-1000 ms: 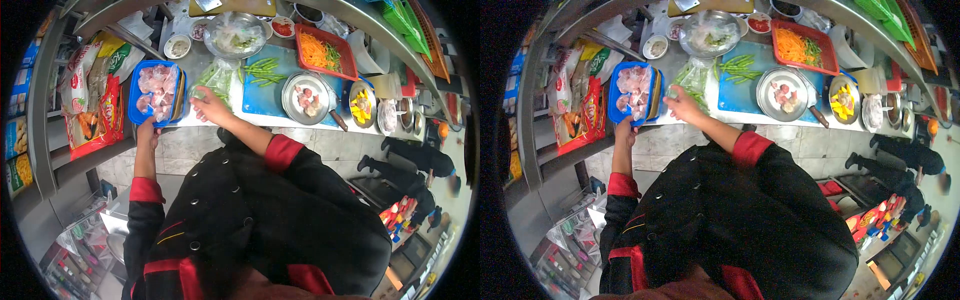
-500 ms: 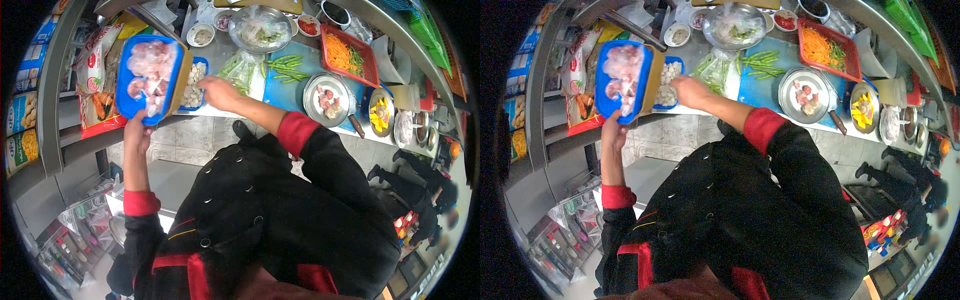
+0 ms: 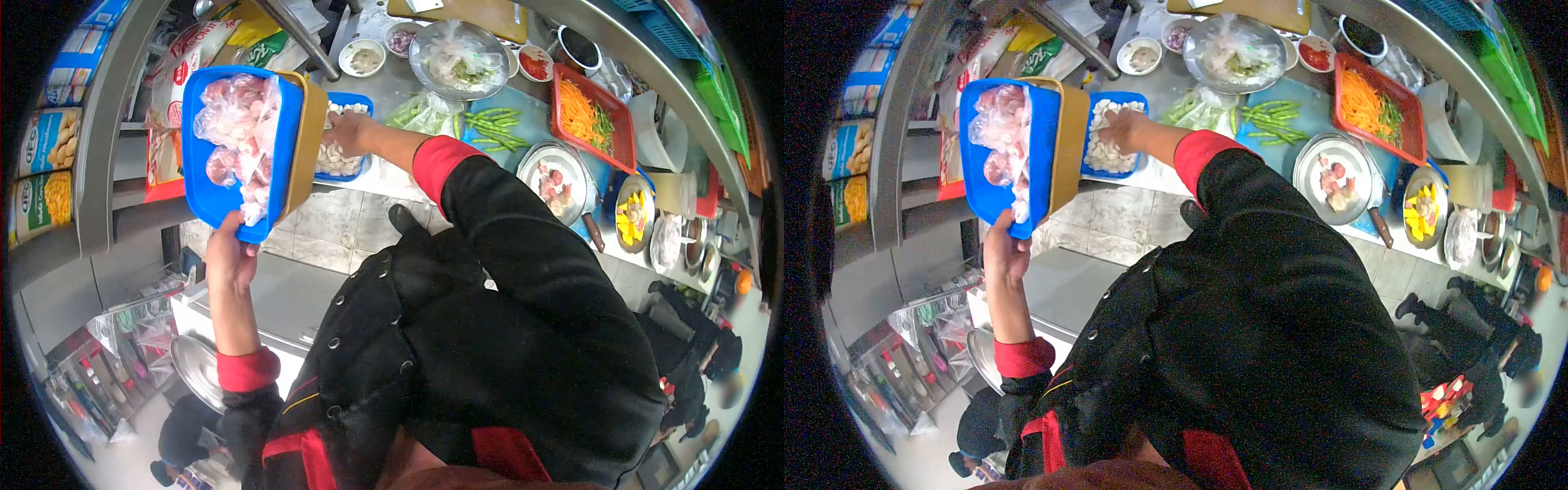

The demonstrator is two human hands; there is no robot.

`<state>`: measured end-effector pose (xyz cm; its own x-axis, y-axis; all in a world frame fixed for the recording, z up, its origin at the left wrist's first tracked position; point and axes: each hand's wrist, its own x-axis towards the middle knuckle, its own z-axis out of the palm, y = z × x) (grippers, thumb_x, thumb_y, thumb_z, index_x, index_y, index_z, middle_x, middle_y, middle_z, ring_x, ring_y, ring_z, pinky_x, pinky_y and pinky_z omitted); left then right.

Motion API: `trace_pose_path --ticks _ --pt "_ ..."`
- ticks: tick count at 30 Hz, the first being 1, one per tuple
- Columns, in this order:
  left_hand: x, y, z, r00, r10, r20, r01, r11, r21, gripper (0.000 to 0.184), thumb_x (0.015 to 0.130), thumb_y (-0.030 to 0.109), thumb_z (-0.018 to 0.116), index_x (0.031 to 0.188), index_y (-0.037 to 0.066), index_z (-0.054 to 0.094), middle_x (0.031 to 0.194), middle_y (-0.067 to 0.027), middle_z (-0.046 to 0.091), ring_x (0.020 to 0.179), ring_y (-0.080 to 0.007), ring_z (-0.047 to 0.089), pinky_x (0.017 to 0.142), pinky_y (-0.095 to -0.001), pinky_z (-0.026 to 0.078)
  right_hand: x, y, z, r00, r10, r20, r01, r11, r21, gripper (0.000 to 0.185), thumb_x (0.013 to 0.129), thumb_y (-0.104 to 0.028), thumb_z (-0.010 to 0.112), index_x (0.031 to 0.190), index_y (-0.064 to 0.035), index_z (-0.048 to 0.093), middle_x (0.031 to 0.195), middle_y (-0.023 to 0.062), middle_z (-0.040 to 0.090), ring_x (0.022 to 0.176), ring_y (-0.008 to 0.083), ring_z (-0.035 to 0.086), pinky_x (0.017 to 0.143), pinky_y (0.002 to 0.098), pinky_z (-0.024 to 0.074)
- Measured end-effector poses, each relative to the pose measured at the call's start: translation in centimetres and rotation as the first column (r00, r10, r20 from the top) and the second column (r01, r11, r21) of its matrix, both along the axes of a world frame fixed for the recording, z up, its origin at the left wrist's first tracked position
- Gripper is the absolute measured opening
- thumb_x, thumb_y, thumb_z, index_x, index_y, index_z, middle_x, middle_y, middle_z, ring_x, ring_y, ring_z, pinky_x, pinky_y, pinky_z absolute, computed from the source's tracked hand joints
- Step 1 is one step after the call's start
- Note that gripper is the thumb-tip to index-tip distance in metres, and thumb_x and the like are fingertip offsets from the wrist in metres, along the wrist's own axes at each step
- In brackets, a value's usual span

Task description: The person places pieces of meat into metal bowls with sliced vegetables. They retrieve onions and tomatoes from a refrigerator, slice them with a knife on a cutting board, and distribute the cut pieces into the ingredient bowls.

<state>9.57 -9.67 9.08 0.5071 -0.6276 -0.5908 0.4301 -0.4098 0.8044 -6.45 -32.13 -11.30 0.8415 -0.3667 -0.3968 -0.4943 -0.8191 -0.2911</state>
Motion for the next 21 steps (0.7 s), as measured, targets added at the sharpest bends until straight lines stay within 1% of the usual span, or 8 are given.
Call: trace_pose_path --ticks 4,11,12,13,14,16,20,21 --pt "-1.1 0.1 -0.2 1.000 0.026 -0.008 -0.026 1.000 -0.006 0.017 0.088 0.007 0.059 0.104 0.001 0.060 0.088 -0.0042 0.067 0.062 -0.0097 0.058 0.042 -0.0228 0.035 1.2 -1.4 -2.9 0.987 -0.087 0.136 0.091 0.996 -0.019 0.045 0.092 -0.019 0.049 0.136 -0.0265 0.056 0.149 0.0191 0.040 0.118 0.0379 0.059 0.096 0.0457 0.0508" --pt "-1.0 -0.1 -1.8 0.999 -0.032 -0.016 0.031 0.999 -0.033 0.017 0.088 0.009 0.059 0.104 0.003 0.060 0.088 -0.0036 0.066 0.062 -0.0093 0.057 0.043 -0.0224 0.036 1.5 -4.1 -3.8 0.689 -0.517 0.508 0.391 0.855 0.340 0.034 0.086 -0.023 0.068 0.120 -0.0163 0.065 0.108 0.0176 0.069 0.096 0.0312 0.068 0.082 0.0421 0.0550" --pt "-1.2 -0.4 -1.9 0.999 -0.031 -0.017 0.030 0.999 -0.045 0.016 0.088 0.009 0.059 0.103 0.003 0.060 0.089 -0.0033 0.065 0.062 -0.0092 0.056 0.043 -0.0222 0.036 1.2 -4.3 -3.8 0.549 -0.647 0.529 0.444 0.762 0.471 0.034 0.085 -0.024 0.070 0.118 -0.0156 0.066 0.101 0.0153 0.071 0.089 0.0274 0.070 0.077 0.0397 0.0562" --pt "-1.3 -0.9 -2.0 0.999 -0.049 -0.019 0.048 0.998 -0.044 0.016 0.088 0.009 0.059 0.103 0.003 0.060 0.089 -0.0033 0.065 0.062 -0.0092 0.056 0.043 -0.0222 0.036 0.5 -4.5 -1.8 0.428 -0.886 0.179 0.383 0.358 0.851 0.020 0.088 -0.022 0.068 0.104 -0.0111 0.067 0.087 0.0094 0.069 0.070 0.0211 0.066 0.058 0.0353 0.0544" --pt "-1.4 -1.1 -2.1 0.999 -0.032 -0.002 0.032 0.999 -0.031 0.017 0.089 0.010 0.059 0.104 0.003 0.060 0.090 -0.0030 0.066 0.063 -0.0090 0.057 0.044 -0.0220 0.036 -0.6 -4.2 0.0 0.408 -0.896 0.176 0.395 0.347 0.850 0.020 0.088 -0.022 0.068 0.104 -0.0111 0.067 0.087 0.0094 0.069 0.070 0.0211 0.066 0.058 0.0353 0.0544" --pt "-1.2 -1.5 -3.0 0.998 -0.061 0.002 0.061 0.997 -0.040 0.020 0.090 0.013 0.061 0.107 0.004 0.060 0.092 -0.0024 0.067 0.064 -0.0088 0.057 0.043 -0.0213 0.036 -4.6 -3.1 2.2 0.252 -0.960 -0.121 -0.137 -0.159 0.978 0.011 0.088 -0.017 0.067 0.094 -0.0082 0.063 0.073 0.0037 0.060 0.057 0.0127 0.056 0.044 0.0287 0.0458" --pt "0.1 -2.1 -5.9 0.991 -0.125 -0.044 0.123 0.991 -0.045 0.021 0.090 0.013 0.060 0.109 0.003 0.060 0.093 -0.0026 0.067 0.064 -0.0088 0.058 0.042 -0.0209 0.037 -17.1 2.5 6.6 0.140 -0.982 -0.128 -0.174 -0.152 0.973 0.014 0.087 -0.015 0.067 0.099 -0.0084 0.064 0.082 0.0030 0.063 0.057 0.0086 0.052 0.045 0.0217 0.0399" --pt "0.2 -2.3 -6.7 0.988 -0.148 -0.036 0.146 0.988 -0.052 0.021 0.090 0.012 0.059 0.109 0.003 0.059 0.093 -0.0024 0.067 0.064 -0.0089 0.058 0.043 -0.0210 0.037 -20.5 3.9 6.3 0.062 -0.998 0.011 0.053 0.015 0.999 0.018 0.086 -0.017 0.069 0.101 -0.0093 0.065 0.085 0.0029 0.064 0.061 0.0091 0.054 0.050 0.0228 0.0429"
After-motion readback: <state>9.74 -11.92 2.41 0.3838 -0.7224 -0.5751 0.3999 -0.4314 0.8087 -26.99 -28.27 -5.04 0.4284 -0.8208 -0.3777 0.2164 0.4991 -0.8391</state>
